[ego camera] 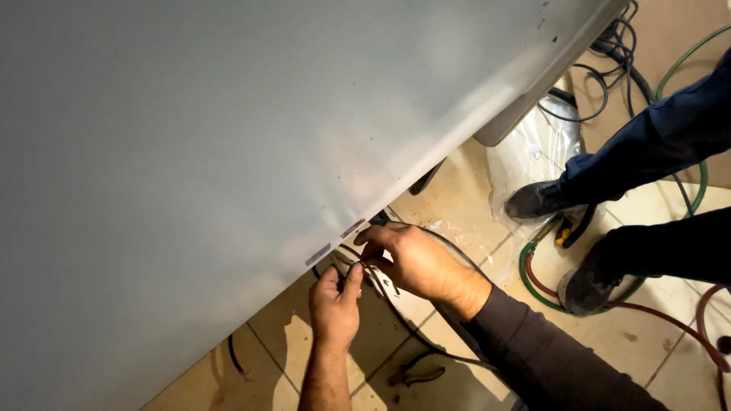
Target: Repairing the electrical wiring of a commercial refrigerator or display case.
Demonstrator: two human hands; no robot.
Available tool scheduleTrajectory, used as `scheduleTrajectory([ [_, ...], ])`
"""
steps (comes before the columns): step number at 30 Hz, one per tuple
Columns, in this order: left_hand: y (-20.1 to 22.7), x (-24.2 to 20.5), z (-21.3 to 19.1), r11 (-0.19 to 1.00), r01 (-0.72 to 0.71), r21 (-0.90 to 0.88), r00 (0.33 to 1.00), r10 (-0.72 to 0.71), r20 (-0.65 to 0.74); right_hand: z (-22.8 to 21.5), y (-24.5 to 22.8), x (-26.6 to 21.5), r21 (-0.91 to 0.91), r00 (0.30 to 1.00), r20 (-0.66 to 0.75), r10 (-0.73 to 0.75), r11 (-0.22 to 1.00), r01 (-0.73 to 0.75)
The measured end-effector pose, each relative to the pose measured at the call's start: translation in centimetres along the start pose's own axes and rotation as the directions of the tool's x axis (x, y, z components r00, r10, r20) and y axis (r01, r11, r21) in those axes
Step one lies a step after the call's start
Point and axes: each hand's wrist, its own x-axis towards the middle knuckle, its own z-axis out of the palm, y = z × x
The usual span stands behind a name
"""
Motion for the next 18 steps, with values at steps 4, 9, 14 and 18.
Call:
scheduleTrajectory([
  [4, -0.7, -0.3, -0.1, 0.994, 0.041, -0.103, 0.999, -0.038, 0.031, 0.0, -0.2, -0.8, -0.005, 0.995, -0.041, -0.095, 0.995, 0.095],
  [9, 2.3, -1.1, -0.6, 0.950, 0.090, 0.300, 0.994, -0.103, 0.026, 0.1, -0.1, -1.4, -0.171, 0.973, -0.108, -0.203, 0.968, 0.183],
  [14, 4.8, -1.9, -1.5, 0.752, -0.094, 0.653, 0.989, -0.004, 0.148, 1.7, 0.2, -1.2, 0.057, 0.915, -0.398, -0.064, 0.994, 0.094],
  [18, 5.5, -2.2, -2.5, 0.813, -0.140, 0.565, 0.978, 0.025, 0.207, 3.7, 2.6, -1.4, 0.715, 0.678, -0.404, 0.614, 0.674, -0.184],
])
